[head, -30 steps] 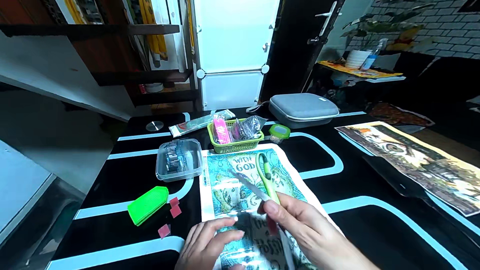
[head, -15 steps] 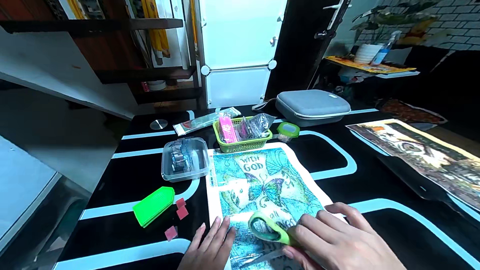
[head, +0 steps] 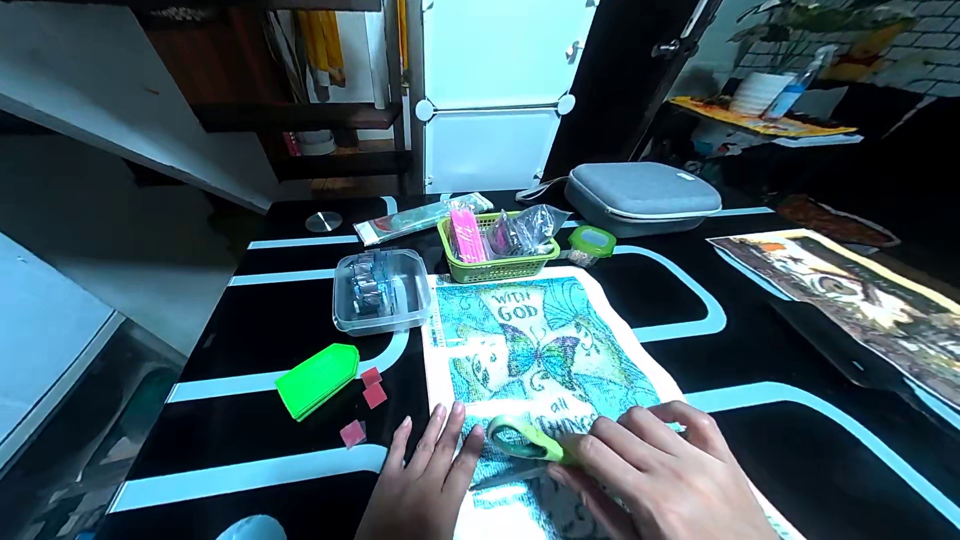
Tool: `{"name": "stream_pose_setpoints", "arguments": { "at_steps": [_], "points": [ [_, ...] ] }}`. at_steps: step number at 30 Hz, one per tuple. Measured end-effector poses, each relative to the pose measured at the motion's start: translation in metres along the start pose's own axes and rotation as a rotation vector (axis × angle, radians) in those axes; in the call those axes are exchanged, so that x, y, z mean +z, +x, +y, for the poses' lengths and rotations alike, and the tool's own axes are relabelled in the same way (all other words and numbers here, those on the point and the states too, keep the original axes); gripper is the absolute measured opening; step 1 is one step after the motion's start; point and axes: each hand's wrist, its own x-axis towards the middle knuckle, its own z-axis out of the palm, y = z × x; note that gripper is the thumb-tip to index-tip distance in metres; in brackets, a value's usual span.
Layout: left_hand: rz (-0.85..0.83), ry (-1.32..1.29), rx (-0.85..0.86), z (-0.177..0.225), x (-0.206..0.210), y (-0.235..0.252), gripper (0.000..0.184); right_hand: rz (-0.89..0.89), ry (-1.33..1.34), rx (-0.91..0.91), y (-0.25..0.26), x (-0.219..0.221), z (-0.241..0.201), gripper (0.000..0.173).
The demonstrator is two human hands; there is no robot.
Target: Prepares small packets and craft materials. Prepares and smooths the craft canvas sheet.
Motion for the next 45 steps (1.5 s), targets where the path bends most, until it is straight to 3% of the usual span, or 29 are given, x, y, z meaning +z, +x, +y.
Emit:
{"name": "stream_pose_setpoints", "arguments": {
  "at_steps": [45],
  "points": [
    [-0.024, 0.102, 0.005, -0.0015, 0.0004, 0.0022, 0.104, 0.03, -0.064, -0.048, 0.0027, -0.0001, -0.003, 0.027]
  ]
}}
